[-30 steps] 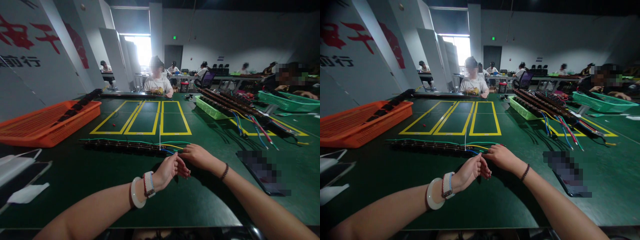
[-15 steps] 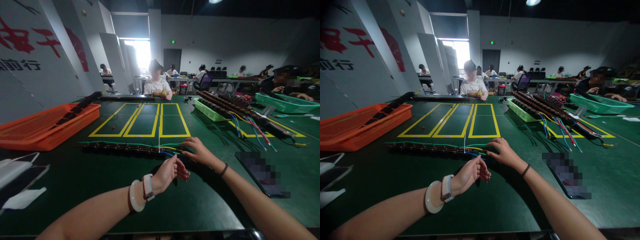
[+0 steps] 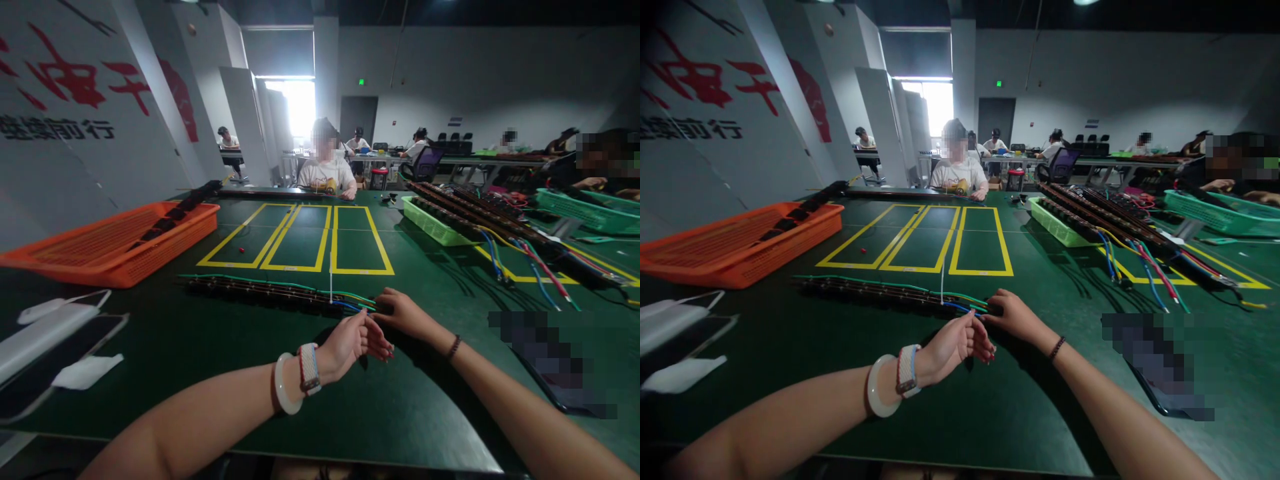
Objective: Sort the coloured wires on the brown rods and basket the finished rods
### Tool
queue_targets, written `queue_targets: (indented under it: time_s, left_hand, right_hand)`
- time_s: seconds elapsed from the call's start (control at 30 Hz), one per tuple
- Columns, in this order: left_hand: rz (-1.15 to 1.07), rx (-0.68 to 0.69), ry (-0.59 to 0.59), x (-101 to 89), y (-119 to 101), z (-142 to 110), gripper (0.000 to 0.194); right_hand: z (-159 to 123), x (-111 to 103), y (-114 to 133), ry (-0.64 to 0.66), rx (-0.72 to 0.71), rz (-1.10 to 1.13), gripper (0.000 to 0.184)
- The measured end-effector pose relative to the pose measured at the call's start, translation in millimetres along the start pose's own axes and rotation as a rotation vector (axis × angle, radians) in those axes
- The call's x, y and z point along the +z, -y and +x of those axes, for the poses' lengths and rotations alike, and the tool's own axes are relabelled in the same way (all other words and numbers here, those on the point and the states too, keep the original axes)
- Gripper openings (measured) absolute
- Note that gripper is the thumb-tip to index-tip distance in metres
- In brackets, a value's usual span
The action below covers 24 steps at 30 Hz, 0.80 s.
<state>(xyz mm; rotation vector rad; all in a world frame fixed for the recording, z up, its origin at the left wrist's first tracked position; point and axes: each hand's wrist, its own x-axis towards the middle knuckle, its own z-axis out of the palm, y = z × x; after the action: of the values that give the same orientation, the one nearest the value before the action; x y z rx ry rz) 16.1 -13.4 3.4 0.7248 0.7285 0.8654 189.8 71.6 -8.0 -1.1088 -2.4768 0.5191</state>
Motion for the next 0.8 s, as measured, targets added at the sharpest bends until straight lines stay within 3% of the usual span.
queue_targets:
  time_s: [0.3, 0.5, 0.8]
  left_hand:
    - [-0.142, -0.044, -0.006, -5.1, 0, 6, 0.040]
    - [-0.243, -0.089, 0.028, -7.3, 0, 12, 0.040]
    - [-0.418, 0.042, -0.019, -7.2, 0, 14, 0.024]
  right_hand:
    - [-3, -1, 11, -0.043, 0.001, -0.022, 0.014]
    - [-6, -2, 14, -0.224, -0.225, -0.255, 0.014]
    - [-10, -2, 23, -0.214, -0.441, -0.698, 0.022]
